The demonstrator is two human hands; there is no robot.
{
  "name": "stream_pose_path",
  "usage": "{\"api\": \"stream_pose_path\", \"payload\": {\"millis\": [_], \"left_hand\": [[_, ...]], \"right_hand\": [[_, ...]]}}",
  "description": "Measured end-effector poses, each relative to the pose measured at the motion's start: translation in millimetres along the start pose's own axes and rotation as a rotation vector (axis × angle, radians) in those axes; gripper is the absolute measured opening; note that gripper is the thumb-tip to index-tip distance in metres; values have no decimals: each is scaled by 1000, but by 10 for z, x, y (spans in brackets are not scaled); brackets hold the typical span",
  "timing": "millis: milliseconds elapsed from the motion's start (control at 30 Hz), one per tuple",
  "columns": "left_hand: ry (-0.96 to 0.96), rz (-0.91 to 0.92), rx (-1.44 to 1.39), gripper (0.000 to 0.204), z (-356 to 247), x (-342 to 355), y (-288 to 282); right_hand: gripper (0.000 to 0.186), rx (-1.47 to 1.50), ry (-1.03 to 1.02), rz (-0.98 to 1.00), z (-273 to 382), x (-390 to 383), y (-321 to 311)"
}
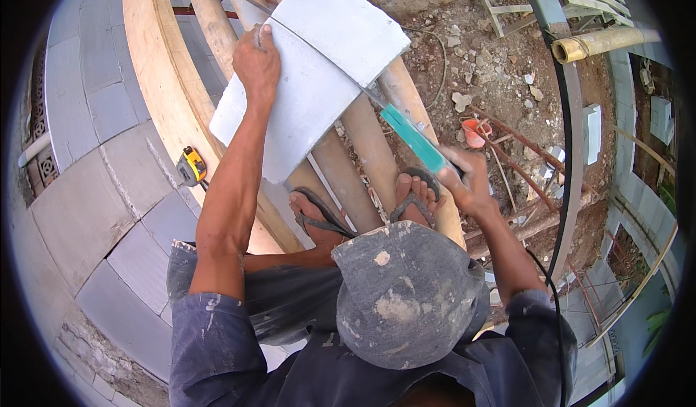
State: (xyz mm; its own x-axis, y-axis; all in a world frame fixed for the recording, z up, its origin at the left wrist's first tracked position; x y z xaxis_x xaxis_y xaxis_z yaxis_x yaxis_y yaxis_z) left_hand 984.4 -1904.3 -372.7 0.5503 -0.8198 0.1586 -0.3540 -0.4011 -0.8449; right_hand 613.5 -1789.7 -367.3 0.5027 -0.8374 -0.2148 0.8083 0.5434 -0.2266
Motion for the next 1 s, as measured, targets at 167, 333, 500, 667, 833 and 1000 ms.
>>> {"api": "stream_pose_path", "payload": {"millis": [167,333,500,667,833,1000], "left_hand": [[-20,23,-8,32,-22,102,-34],[-45,16,37,33,129,-6,-110],[1,0,-2,31,-54,79,-35],[-55,-32,5,32,204,23,-173],[33,17,-35,30,56,-13,-19],[56,15,-24,28,-26,13,-47]], "right_hand": [[45,-24,-60,-80,38,-69,6],[49,11,-190,-89,-49,-799,-316],[49,-34,-91,-193,-158,501,29],[59,0,-36,-25,32,-704,-348],[51,-7,62,-2,94,362,121],[48,62,145,21,83,81,178]]}}
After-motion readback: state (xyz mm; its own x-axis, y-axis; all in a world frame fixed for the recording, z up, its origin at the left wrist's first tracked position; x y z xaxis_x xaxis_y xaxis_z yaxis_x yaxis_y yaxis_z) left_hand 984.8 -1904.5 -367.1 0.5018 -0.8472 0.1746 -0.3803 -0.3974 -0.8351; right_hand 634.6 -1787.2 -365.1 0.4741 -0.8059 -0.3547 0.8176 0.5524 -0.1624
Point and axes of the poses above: each hand's wrist, its own x-axis towards the middle knuckle, its own y-axis out of the palm, z = x × y, the point moved 10 cm from there along x, towards the middle knuckle, and after that the axes turned 8 degrees about -y, right-handed, at the moved point
